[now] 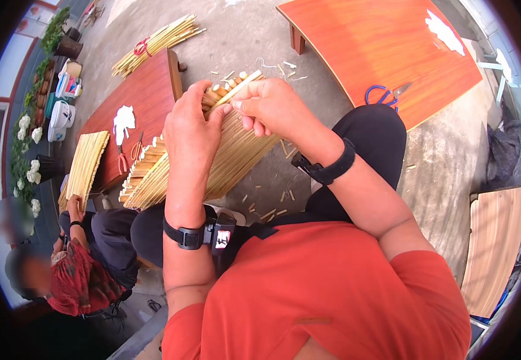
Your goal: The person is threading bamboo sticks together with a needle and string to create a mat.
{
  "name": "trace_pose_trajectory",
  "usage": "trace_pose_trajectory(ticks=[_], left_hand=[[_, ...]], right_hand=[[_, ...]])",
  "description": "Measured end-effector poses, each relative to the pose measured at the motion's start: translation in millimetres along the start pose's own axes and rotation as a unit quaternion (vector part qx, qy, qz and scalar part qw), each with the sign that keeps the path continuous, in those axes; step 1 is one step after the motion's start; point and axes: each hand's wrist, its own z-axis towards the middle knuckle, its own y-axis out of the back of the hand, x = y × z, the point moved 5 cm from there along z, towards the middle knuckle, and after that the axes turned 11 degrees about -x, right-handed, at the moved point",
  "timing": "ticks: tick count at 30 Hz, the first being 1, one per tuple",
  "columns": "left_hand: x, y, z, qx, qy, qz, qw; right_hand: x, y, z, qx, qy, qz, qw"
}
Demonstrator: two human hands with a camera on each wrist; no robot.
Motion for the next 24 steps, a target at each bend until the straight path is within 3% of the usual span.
trace_pose_trajectory(ticks=[3,4,5,6,10,17,21,23,24], left_hand=[[-4,-6,-6,0.018,0.013,0.003,1.000],[-8,-7,-9,-0.007,-0.029,0.020,0.999],[-14,-8,-13,-0.032,-0.070,0.036,0.996],[-20,-9,-16,-0.029,-0.071,0.033,0.996],[-33,-12,-19,-0.051,-0.085,0.038,0.994],[-30,-14,-25,-0.095,-0.131,0.054,0.985],[-11,-11,-15,-0.113,-0.102,0.095,0.984],[5,-8,-4,-0.094,-0.031,0.038,0.994],[5,-6,-2,-0.101,-0.036,0.039,0.994]], right_hand=[[-4,3,-9,-0.016,0.008,-0.021,1.000],[-11,2,-11,-0.018,0.005,-0.019,1.000],[-9,7,-14,-0.099,0.147,-0.125,0.976],[-1,9,-25,-0.175,0.283,-0.228,0.915],[-8,13,-33,-0.176,0.252,-0.240,0.921],[-9,17,-43,-0.189,0.290,-0.277,0.897],[-21,35,-81,-0.182,0.279,-0.313,0.889],[-23,42,-96,-0.199,0.256,-0.315,0.892],[-21,43,-94,-0.202,0.263,-0.313,0.890]])
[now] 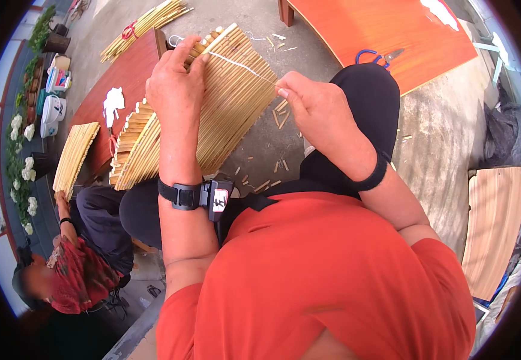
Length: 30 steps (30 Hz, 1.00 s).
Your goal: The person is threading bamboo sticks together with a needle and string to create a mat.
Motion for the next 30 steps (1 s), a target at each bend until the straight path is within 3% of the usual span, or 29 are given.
trace_pose_trajectory(ticks=[2,6,8,9,10,12,13,15,18,20,22,24,25,27,29,30], left_hand=[[-4,-1,-5,0.027,0.023,-0.044,0.998],[-17,0,-6,0.093,0.029,-0.017,0.995],[-17,1,-6,0.092,0.016,-0.025,0.995],[-16,0,-7,0.099,0.017,-0.030,0.994],[-16,0,-6,0.106,0.017,-0.034,0.994],[-19,2,-7,0.106,0.017,-0.023,0.994],[-20,1,-6,0.108,0.017,-0.014,0.994],[-17,-4,-6,0.104,0.020,-0.005,0.994],[-19,-3,-8,0.089,0.009,-0.002,0.996],[-23,0,-8,0.076,-0.004,-0.007,0.997],[-26,0,-9,0.090,-0.036,0.047,0.994],[-18,-3,-5,0.080,-0.046,0.050,0.994],[-13,-4,-3,0.068,-0.060,0.055,0.994],[11,-11,6,0.068,-0.052,0.071,0.994],[18,-12,13,0.090,-0.031,0.070,0.993],[11,-10,15,0.088,-0.034,0.071,0.993]], right_hand=[[1,11,6,-0.108,0.038,0.018,0.993],[8,27,44,-0.195,0.083,0.046,0.976],[7,27,61,-0.191,0.026,0.194,0.962],[1,19,69,-0.131,-0.061,0.324,0.935],[5,17,72,-0.130,-0.059,0.326,0.934],[14,7,76,-0.086,-0.113,0.459,0.877],[18,-1,77,-0.087,-0.113,0.461,0.876],[22,-29,75,-0.006,-0.184,0.626,0.758],[25,-44,61,0.063,-0.218,0.624,0.748],[21,-42,47,0.058,-0.203,0.612,0.762],[3,-19,29,0.064,-0.138,0.473,0.868],[-27,27,11,-0.011,-0.215,0.550,0.807],[-42,60,4,-0.072,-0.200,0.579,0.787],[-75,133,-14,-0.184,-0.157,0.573,0.783],[-111,187,-36,-0.236,-0.127,0.527,0.806],[-115,190,-50,-0.328,-0.190,0.440,0.814]])
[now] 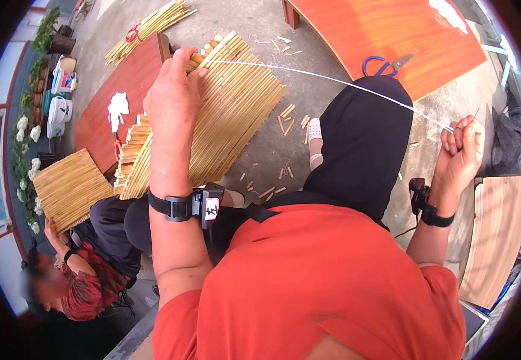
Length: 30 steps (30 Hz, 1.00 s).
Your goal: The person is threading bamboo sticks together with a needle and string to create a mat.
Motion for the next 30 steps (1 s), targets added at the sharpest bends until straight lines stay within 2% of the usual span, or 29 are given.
trace_pose_trajectory(ticks=[2,3,5,6,8,10,12,13,15,16,18,19,21,22,23,24,26,27,28,29,30], left_hand=[[-18,-1,-2,0.035,0.019,0.000,0.999],[-18,0,-3,0.048,0.040,-0.013,0.998],[-20,1,-7,0.057,0.049,-0.022,0.997],[-20,2,-9,0.068,0.061,-0.032,0.995],[-25,9,-12,0.069,0.068,-0.038,0.995],[-24,10,-14,0.071,0.079,-0.043,0.993],[-26,10,-19,0.066,0.024,-0.071,0.995],[-32,14,-19,0.079,0.029,-0.071,0.994],[-31,16,-20,0.075,0.010,-0.072,0.995],[-34,18,-21,0.075,-0.012,-0.077,0.994],[-32,18,-20,0.083,0.002,-0.089,0.993],[-32,17,-20,0.081,-0.007,-0.095,0.992],[-32,15,-20,0.080,-0.013,-0.102,0.991],[-31,15,-20,0.070,0.031,-0.100,0.992],[-30,15,-19,0.060,0.075,-0.099,0.990],[-33,15,-20,0.060,0.078,-0.100,0.990],[-41,18,-22,0.064,0.033,-0.039,0.997],[-45,17,-25,0.064,0.037,-0.039,0.996],[-51,17,-28,0.056,0.038,-0.019,0.998],[-53,15,-30,0.051,0.039,0.001,0.998],[-53,12,-32,0.055,0.043,0.001,0.998]], right_hand=[[-6,6,-4,-0.073,0.059,-0.021,0.995],[-10,-6,-6,-0.074,0.060,-0.017,0.995],[-28,-48,-16,-0.060,-0.024,-0.025,0.998],[-42,-74,-22,0.037,-0.076,-0.027,0.996],[-79,-124,-40,0.170,-0.181,-0.046,0.968],[-114,-168,-63,0.252,-0.226,-0.094,0.936],[-143,-199,-87,0.247,-0.308,-0.050,0.918],[-151,-210,-92,0.251,-0.309,-0.050,0.916],[-172,-222,-107,0.237,-0.455,-0.015,0.858],[-177,-222,-109,0.239,-0.457,-0.016,0.857],[-181,-228,-125,0.300,-0.602,0.089,0.735],[-179,-226,-126,0.304,-0.616,0.096,0.720],[-174,-222,-120,0.307,-0.591,0.125,0.736],[-170,-223,-116,0.308,-0.563,0.156,0.751],[-167,-220,-110,0.289,-0.521,0.131,0.792],[-161,-219,-108,0.288,-0.523,0.128,0.792],[-150,-214,-97,0.295,-0.384,0.025,0.875],[-151,-211,-99,0.296,-0.385,0.023,0.874],[-146,-208,-97,0.321,-0.264,-0.053,0.908],[-142,-206,-96,0.339,-0.140,-0.128,0.921],[-146,-205,-98,0.340,-0.144,-0.131,0.920]])
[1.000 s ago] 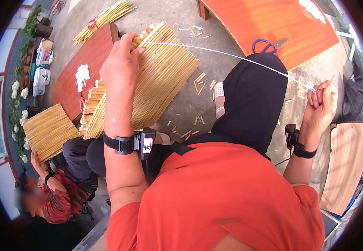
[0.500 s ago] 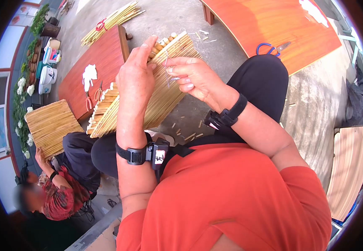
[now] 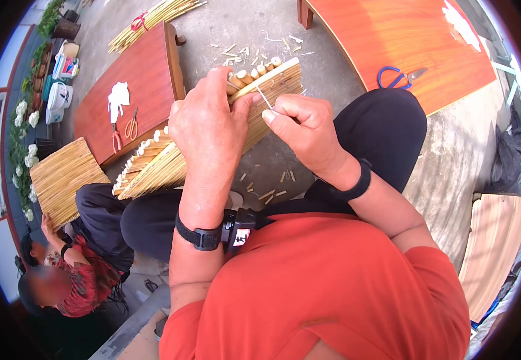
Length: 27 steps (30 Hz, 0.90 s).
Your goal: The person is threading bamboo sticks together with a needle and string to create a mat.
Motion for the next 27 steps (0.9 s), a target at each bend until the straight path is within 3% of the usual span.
trace_pose_trajectory(ticks=[2,4,7,11,18,20,22,23,25,27], left_hand=[[-3,1,-1,-0.075,-0.044,-0.001,0.996],[-1,-1,1,-0.075,-0.036,0.004,0.997],[1,-3,4,-0.076,-0.018,0.010,0.997],[7,-11,7,-0.073,0.008,-0.021,0.997],[14,-12,13,-0.074,0.016,-0.024,0.997],[25,-16,23,-0.072,0.021,0.029,0.997],[36,-22,33,-0.044,0.032,0.027,0.998],[39,-23,34,-0.051,0.005,-0.006,0.999],[37,-21,36,-0.057,-0.027,-0.040,0.997],[38,-20,35,0.003,0.022,-0.085,0.996]], right_hand=[[6,-3,-3,-0.028,0.174,-0.110,0.978],[2,-6,0,-0.041,0.174,-0.100,0.979],[5,-13,5,-0.037,0.285,-0.117,0.951],[7,-14,8,-0.018,0.315,-0.132,0.940],[4,-16,5,-0.057,0.313,-0.138,0.938],[5,-10,-2,-0.055,0.315,-0.152,0.935],[-1,3,-9,-0.113,0.176,-0.155,0.966],[-7,12,-9,-0.107,0.150,-0.148,0.972],[-7,28,-6,-0.112,0.159,-0.154,0.969],[8,34,-7,-0.098,0.150,-0.151,0.972]])
